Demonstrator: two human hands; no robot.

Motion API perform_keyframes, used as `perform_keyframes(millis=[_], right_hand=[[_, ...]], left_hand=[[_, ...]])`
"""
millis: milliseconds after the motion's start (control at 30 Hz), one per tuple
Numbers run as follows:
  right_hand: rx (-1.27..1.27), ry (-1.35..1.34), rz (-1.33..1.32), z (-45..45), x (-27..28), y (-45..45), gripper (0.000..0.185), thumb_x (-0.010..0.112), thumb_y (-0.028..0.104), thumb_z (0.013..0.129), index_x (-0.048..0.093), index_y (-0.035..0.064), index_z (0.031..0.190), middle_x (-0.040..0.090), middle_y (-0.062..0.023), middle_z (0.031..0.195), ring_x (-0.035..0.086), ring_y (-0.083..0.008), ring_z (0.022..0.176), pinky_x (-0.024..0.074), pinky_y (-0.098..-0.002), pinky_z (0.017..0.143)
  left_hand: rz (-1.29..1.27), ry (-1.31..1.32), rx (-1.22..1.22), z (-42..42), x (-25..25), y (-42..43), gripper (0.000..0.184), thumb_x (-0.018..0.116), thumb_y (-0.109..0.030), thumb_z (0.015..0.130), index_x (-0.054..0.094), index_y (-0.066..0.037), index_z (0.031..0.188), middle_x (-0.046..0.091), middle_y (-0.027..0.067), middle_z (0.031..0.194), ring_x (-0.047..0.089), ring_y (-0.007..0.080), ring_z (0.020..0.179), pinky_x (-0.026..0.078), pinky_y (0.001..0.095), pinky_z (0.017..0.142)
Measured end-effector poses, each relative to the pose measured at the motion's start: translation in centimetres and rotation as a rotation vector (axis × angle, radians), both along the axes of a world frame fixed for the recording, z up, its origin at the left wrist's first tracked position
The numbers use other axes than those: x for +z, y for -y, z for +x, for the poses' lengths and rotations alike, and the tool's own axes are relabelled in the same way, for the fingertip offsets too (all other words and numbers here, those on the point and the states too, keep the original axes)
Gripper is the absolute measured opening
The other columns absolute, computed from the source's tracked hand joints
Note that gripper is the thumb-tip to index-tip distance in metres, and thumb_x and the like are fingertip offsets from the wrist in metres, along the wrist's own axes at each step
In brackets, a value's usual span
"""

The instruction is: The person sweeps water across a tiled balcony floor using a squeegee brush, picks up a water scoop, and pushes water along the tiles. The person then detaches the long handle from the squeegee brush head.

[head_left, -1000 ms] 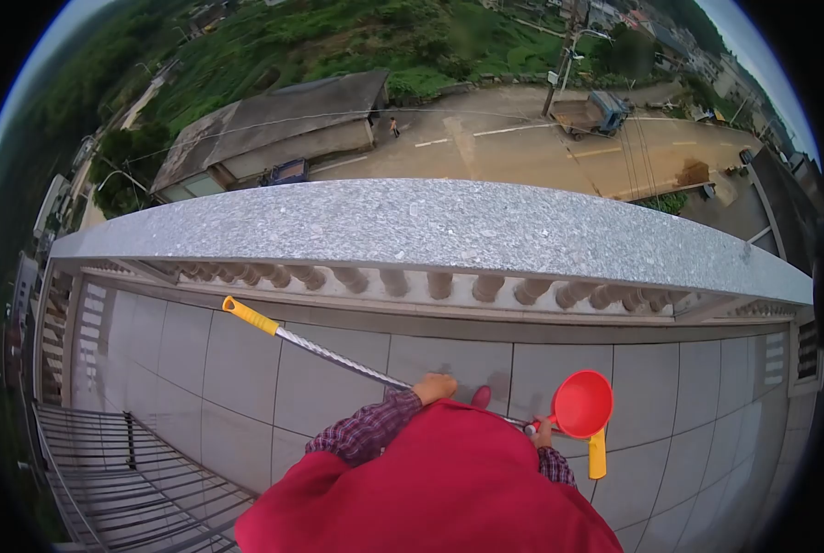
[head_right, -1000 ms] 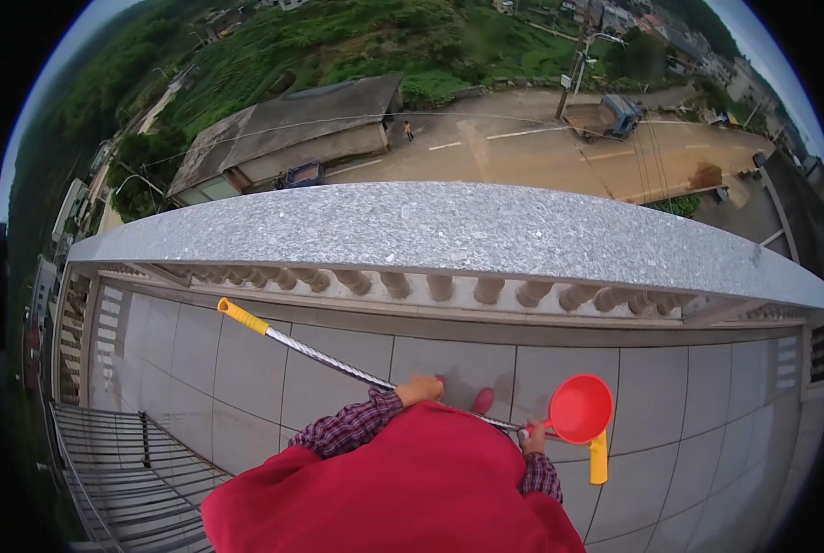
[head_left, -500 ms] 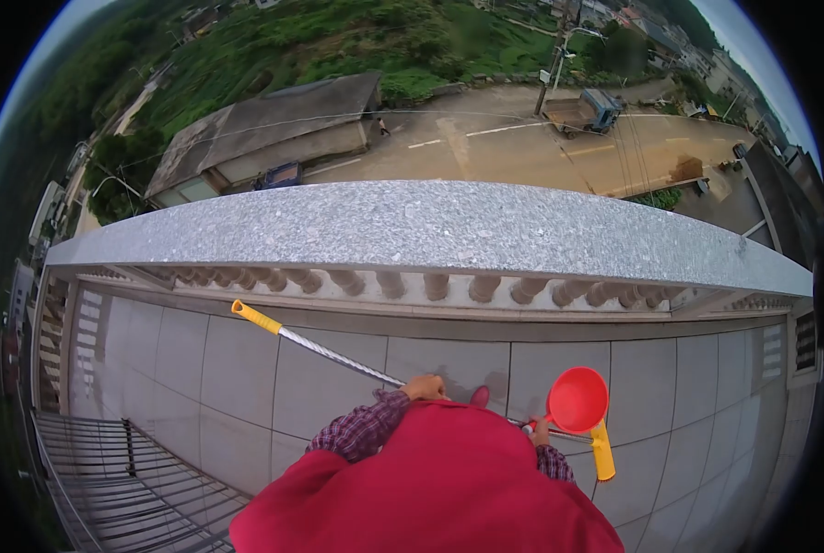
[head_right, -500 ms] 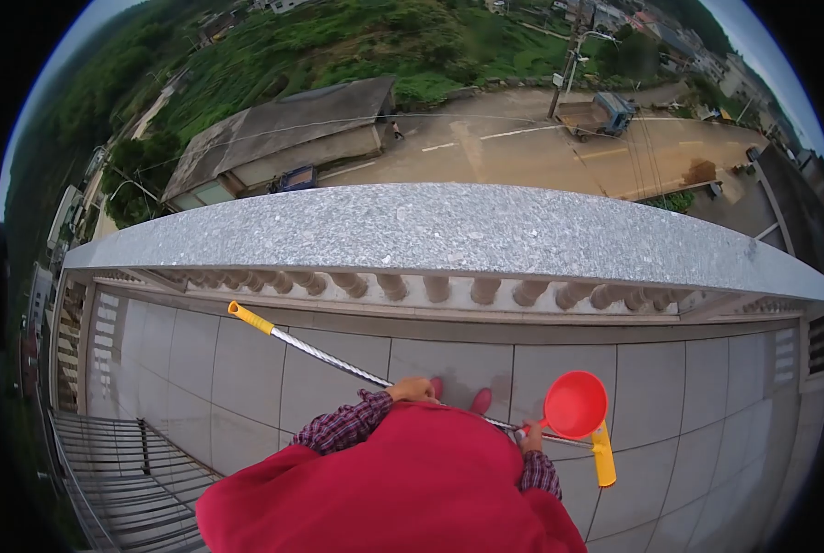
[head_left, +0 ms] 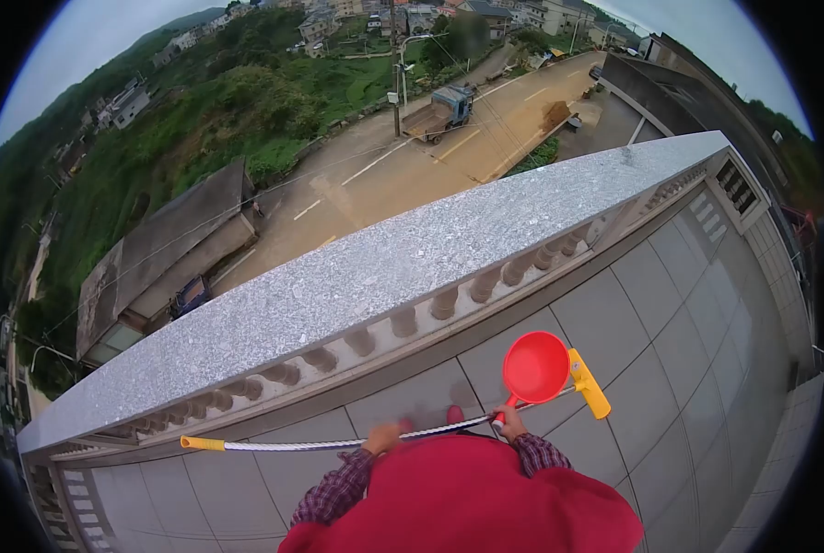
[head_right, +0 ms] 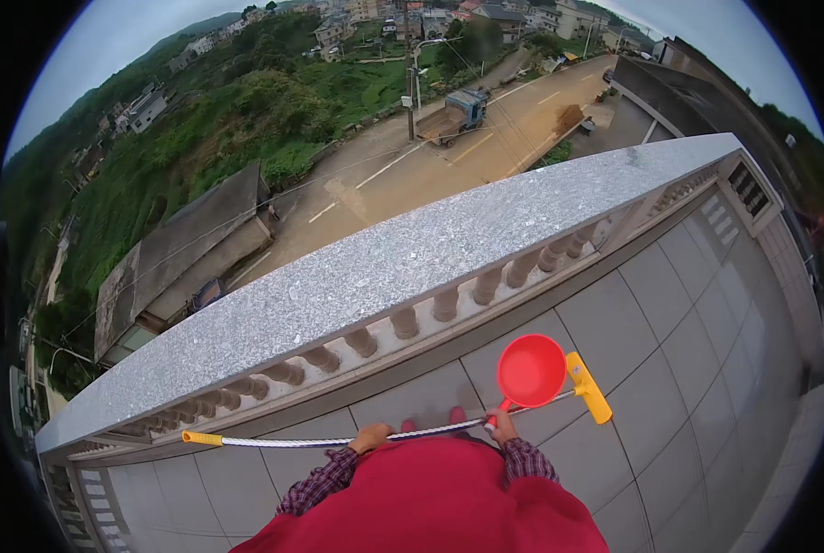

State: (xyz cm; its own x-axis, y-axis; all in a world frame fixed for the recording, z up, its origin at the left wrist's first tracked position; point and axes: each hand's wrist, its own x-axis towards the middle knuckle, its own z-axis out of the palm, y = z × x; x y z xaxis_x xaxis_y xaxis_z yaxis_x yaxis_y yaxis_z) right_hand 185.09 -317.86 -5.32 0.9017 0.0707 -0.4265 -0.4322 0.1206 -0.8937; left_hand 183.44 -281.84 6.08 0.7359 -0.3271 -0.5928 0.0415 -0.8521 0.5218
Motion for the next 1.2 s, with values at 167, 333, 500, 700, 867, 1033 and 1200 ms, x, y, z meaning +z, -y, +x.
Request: perform_keyframes(millis=[167, 333, 500, 700, 867, 1033, 1200], right_hand=[[-0.277, -0.218, 0.553, 1.2, 6.8, -2.7, 0.016, 0.051, 0.006, 0.073, 0.048, 0.0085, 0.088, 0.052, -0.0078, 0.090, 0.052, -0.0214, 0.084, 0.0460, -0.0345, 0.073], [-0.310, -0.230, 0.323, 1.1, 8.7, -3.1, 0.016, 0.054, 0.006, 0.070, 0.046, 0.0104, 0.083, 0.052, -0.0107, 0.093, 0.051, -0.0266, 0.092, 0.0451, -0.0485, 0.071], [-0.675, -0.179, 0.330, -0.5, 8.0, -2.2, 0.013, 0.056, 0.013, 0.073, 0.045, 0.0104, 0.079, 0.051, -0.0061, 0.078, 0.051, -0.0188, 0.071, 0.0453, -0.0358, 0.060], [-1.134, -0.408, 0.285, -6.4, 3.9, -0.2, 0.023, 0.053, 0.029, 0.079, 0.041, 0.0121, 0.069, 0.040, -0.0004, 0.055, 0.040, -0.0112, 0.047, 0.0364, -0.0238, 0.042], [-0.674, -0.380, -0.189, -4.4, 4.3, -1.7, 0.023, 0.054, 0.028, 0.078, 0.042, 0.0107, 0.068, 0.041, -0.0014, 0.055, 0.042, -0.0124, 0.048, 0.0372, -0.0249, 0.043], [-0.239, -0.299, -0.408, -2.1, 4.0, -2.2, 0.023, 0.055, 0.026, 0.077, 0.043, 0.0092, 0.068, 0.042, -0.0024, 0.056, 0.043, -0.0135, 0.049, 0.0381, -0.0260, 0.044], [0.105, -0.199, -0.511, -0.2, 2.3, -0.6, 0.022, 0.056, 0.025, 0.076, 0.044, 0.0078, 0.068, 0.043, -0.0034, 0.056, 0.044, -0.0146, 0.050, 0.0389, -0.0270, 0.045]], left_hand=[[0.009, 0.174, -0.066, 1.0, 4.2, 1.5, 0.038, 0.057, -0.043, 0.069, 0.061, -0.010, 0.088, 0.060, 0.0149, 0.087, 0.057, 0.0313, 0.080, 0.044, 0.0419, 0.069], [0.092, 0.234, -0.020, 0.4, 2.9, 1.3, 0.037, 0.059, -0.042, 0.068, 0.062, -0.010, 0.087, 0.061, 0.0136, 0.081, 0.058, 0.0301, 0.077, 0.045, 0.0411, 0.066], [0.129, 0.144, 0.059, 0.3, 5.3, 0.0, 0.032, 0.058, -0.035, 0.068, 0.061, -0.009, 0.086, 0.061, 0.0133, 0.080, 0.058, 0.0295, 0.076, 0.046, 0.0413, 0.064], [0.164, -0.093, 0.290, -2.8, -0.4, -1.9, 0.038, 0.061, -0.034, 0.062, 0.062, -0.006, 0.087, 0.061, 0.0139, 0.083, 0.059, 0.0286, 0.080, 0.047, 0.0389, 0.068], [-0.053, -0.229, 0.358, -6.1, -7.4, -2.9, 0.047, 0.056, -0.044, 0.066, 0.061, -0.001, 0.084, 0.060, 0.0188, 0.082, 0.058, 0.0336, 0.076, 0.044, 0.0409, 0.067], [-0.102, -0.274, 0.520, -10.1, 1.8, -6.0, 0.050, 0.052, -0.046, 0.067, 0.060, 0.000, 0.085, 0.060, 0.0175, 0.077, 0.058, 0.0277, 0.073, 0.043, 0.0395, 0.063], [-0.101, -0.430, 0.734, -13.9, 6.4, -5.7, 0.053, 0.051, -0.048, 0.067, 0.061, 0.003, 0.078, 0.060, 0.0164, 0.075, 0.058, 0.0262, 0.072, 0.044, 0.0383, 0.061]])
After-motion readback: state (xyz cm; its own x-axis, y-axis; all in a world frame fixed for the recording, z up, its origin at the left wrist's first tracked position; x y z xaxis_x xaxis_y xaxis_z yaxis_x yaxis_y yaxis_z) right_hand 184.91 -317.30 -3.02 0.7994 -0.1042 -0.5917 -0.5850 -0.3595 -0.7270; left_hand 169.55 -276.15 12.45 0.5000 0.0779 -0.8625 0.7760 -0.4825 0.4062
